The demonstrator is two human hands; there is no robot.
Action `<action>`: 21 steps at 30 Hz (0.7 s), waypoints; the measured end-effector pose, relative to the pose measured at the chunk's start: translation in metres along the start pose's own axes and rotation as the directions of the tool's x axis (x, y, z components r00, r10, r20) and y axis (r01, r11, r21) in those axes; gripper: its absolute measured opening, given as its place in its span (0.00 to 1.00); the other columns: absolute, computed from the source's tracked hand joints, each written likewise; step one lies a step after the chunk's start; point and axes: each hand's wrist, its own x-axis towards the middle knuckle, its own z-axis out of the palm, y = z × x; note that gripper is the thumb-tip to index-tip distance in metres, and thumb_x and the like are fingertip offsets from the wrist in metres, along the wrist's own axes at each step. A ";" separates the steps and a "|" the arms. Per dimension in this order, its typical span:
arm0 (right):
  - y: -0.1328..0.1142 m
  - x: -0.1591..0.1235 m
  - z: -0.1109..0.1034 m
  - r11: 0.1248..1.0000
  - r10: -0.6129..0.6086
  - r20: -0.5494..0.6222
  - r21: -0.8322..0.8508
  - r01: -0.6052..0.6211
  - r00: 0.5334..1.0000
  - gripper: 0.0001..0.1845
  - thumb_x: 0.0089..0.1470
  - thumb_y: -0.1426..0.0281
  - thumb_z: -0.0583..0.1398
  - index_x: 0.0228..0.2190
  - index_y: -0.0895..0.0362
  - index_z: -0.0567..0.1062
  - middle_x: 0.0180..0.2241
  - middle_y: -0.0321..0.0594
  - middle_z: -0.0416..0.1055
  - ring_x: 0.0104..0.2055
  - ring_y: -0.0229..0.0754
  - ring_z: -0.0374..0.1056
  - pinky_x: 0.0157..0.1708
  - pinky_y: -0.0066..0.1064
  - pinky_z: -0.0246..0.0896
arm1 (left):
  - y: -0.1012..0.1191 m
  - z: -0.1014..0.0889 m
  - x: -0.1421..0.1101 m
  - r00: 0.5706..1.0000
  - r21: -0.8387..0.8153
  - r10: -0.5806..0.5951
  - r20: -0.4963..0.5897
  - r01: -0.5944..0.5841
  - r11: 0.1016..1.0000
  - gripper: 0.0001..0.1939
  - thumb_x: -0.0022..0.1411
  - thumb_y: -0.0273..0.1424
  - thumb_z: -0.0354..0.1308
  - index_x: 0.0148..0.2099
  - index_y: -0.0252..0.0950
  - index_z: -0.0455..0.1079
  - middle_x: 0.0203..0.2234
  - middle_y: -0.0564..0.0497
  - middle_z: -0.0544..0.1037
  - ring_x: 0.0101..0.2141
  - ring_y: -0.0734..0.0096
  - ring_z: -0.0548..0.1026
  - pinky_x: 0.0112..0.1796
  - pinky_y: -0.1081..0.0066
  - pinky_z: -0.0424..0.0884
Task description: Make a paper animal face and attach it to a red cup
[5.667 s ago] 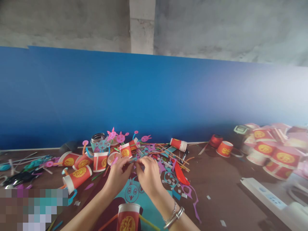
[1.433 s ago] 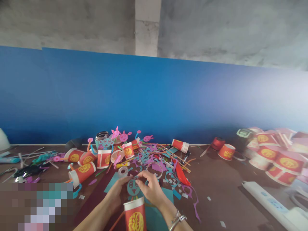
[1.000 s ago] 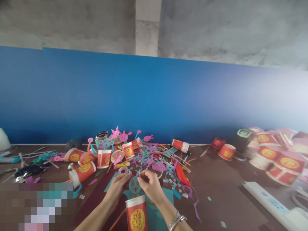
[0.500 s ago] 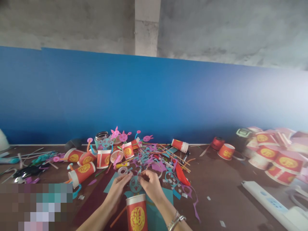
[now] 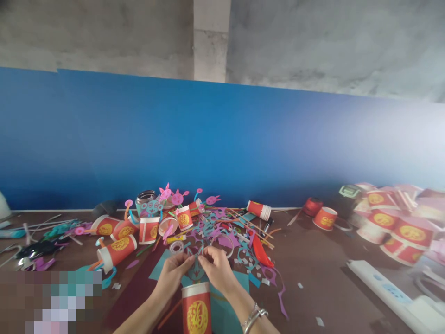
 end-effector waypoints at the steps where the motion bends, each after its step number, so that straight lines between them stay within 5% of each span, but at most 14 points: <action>1: 0.000 0.000 0.000 1.000 0.010 -0.009 0.002 -0.010 1.000 0.13 0.51 0.66 0.55 0.19 0.58 0.64 0.18 0.30 0.55 0.22 0.33 0.51 0.23 0.25 0.47 | -0.001 -0.001 0.001 1.000 0.013 -0.002 0.008 0.002 1.000 0.25 0.37 0.50 0.65 0.17 0.31 0.66 0.11 0.57 0.62 0.16 0.80 0.57 0.20 0.76 0.53; 9: 0.003 0.003 -0.007 0.999 0.023 -0.018 -0.031 -0.024 1.000 0.20 0.54 0.59 0.54 0.26 0.61 0.77 0.22 0.39 0.70 0.28 0.41 0.66 0.27 0.28 0.58 | -0.004 -0.010 0.006 0.998 0.094 0.057 0.007 -0.057 0.994 0.23 0.45 0.49 0.61 0.22 0.31 0.72 0.13 0.57 0.61 0.18 0.79 0.57 0.22 0.76 0.54; 12: 0.006 0.005 -0.012 0.999 0.011 -0.009 -0.042 -0.011 1.000 0.20 0.53 0.61 0.54 0.41 0.60 0.77 0.32 0.43 0.75 0.38 0.47 0.69 0.37 0.33 0.62 | -0.004 -0.013 0.007 0.998 0.125 0.070 -0.003 -0.069 0.990 0.21 0.46 0.47 0.61 0.22 0.31 0.72 0.14 0.57 0.61 0.19 0.78 0.58 0.23 0.76 0.54; 15: 0.012 0.008 -0.020 0.999 0.026 -0.004 -0.036 -0.027 1.000 0.25 0.53 0.63 0.54 0.50 0.61 0.69 0.29 0.41 0.75 0.33 0.44 0.71 0.36 0.34 0.64 | -0.002 -0.016 0.009 0.997 0.105 0.074 -0.017 -0.071 0.992 0.19 0.46 0.45 0.62 0.23 0.31 0.73 0.16 0.55 0.65 0.20 0.77 0.61 0.24 0.75 0.56; 21: 0.020 0.013 -0.036 0.980 0.099 -0.035 -0.167 -0.104 0.994 0.13 0.50 0.70 0.54 0.33 0.60 0.77 0.27 0.42 0.76 0.31 0.44 0.71 0.33 0.32 0.63 | 0.002 -0.035 0.022 0.994 0.155 0.073 0.084 -0.086 0.984 0.19 0.45 0.39 0.62 0.36 0.30 0.73 0.18 0.55 0.69 0.21 0.74 0.65 0.24 0.74 0.58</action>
